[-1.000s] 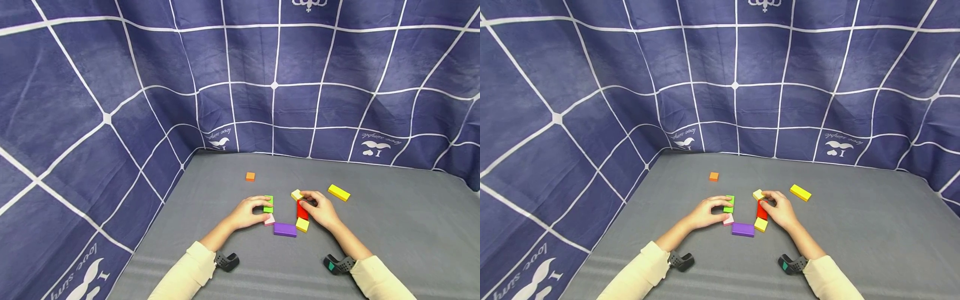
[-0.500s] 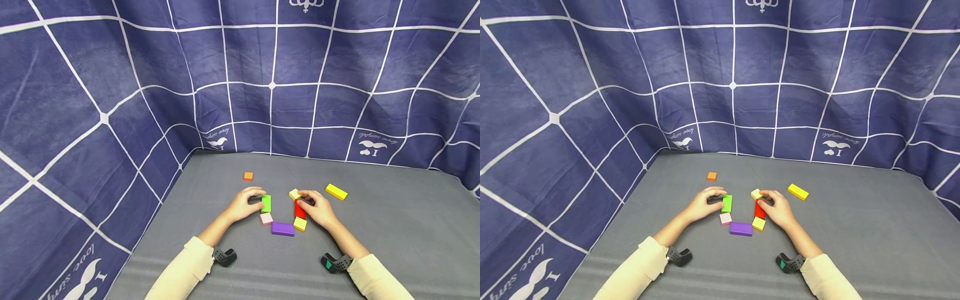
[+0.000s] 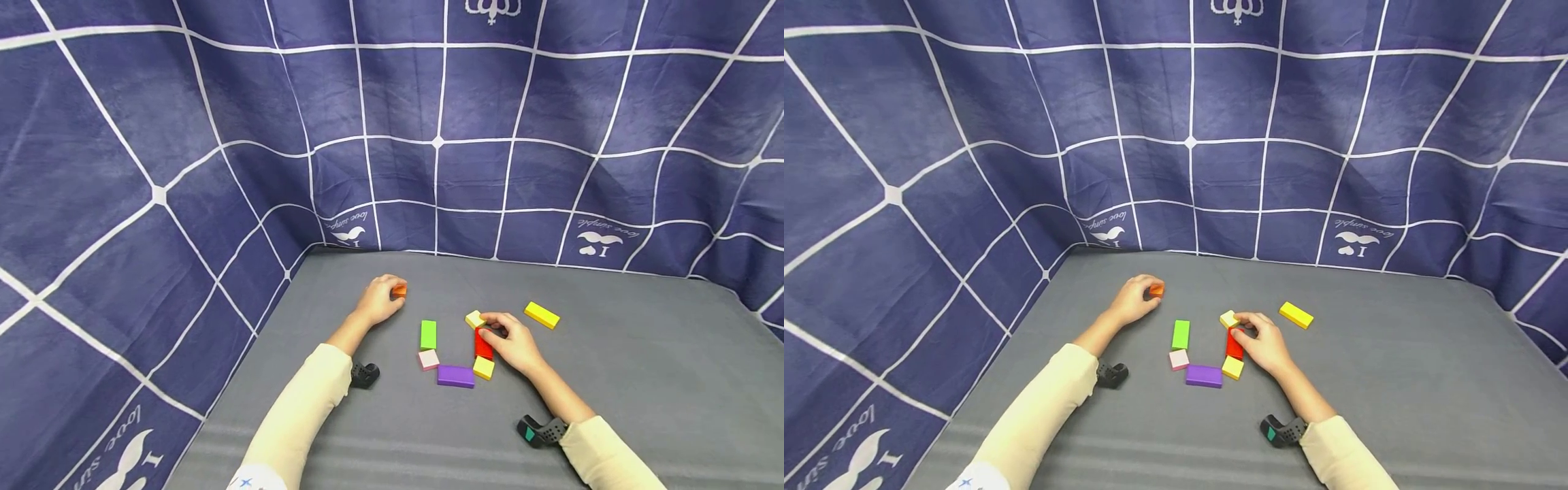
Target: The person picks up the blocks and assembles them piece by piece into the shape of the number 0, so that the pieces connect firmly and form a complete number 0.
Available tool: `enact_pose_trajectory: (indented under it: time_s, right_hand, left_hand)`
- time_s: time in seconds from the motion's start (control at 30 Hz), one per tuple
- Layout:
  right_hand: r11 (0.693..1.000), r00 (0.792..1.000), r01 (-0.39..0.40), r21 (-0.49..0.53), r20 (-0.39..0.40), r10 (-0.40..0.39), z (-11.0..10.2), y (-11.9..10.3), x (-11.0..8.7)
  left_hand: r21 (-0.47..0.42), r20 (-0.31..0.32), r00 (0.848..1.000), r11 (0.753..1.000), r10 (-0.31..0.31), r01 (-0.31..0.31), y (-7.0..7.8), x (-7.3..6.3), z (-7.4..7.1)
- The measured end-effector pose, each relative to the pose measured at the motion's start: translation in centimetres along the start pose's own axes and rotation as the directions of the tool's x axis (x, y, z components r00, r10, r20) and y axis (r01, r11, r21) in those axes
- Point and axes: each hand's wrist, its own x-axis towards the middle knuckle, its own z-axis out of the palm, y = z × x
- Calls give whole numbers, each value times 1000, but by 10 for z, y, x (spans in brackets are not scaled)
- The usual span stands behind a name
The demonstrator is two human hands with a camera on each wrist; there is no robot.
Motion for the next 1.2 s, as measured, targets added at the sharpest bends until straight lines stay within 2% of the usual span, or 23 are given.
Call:
enact_pose_trajectory:
  time_s: [0.07,0.27,0.5,0.73,1.2]
  right_hand:
    - [1000,1000,5,6,-1,-5,2,0,0]
    - [1000,1000,17,20,-2,-17,4,-3,2]
    - [1000,1000,18,17,-1,-18,2,-2,3]
    - [1000,1000,0,15,4,0,2,-1,2]
    - [1000,1000,-12,16,-1,12,1,1,0]
  left_hand:
    - [11,10,1000,1000,-16,16,-3,2,0]
    - [-46,-13,997,996,-75,74,-9,4,0]
    - [-78,-46,994,992,-104,100,-5,4,0]
    - [-159,-70,996,986,-53,42,2,2,5]
    - [-226,-18,1000,974,-4,0,32,-6,17]
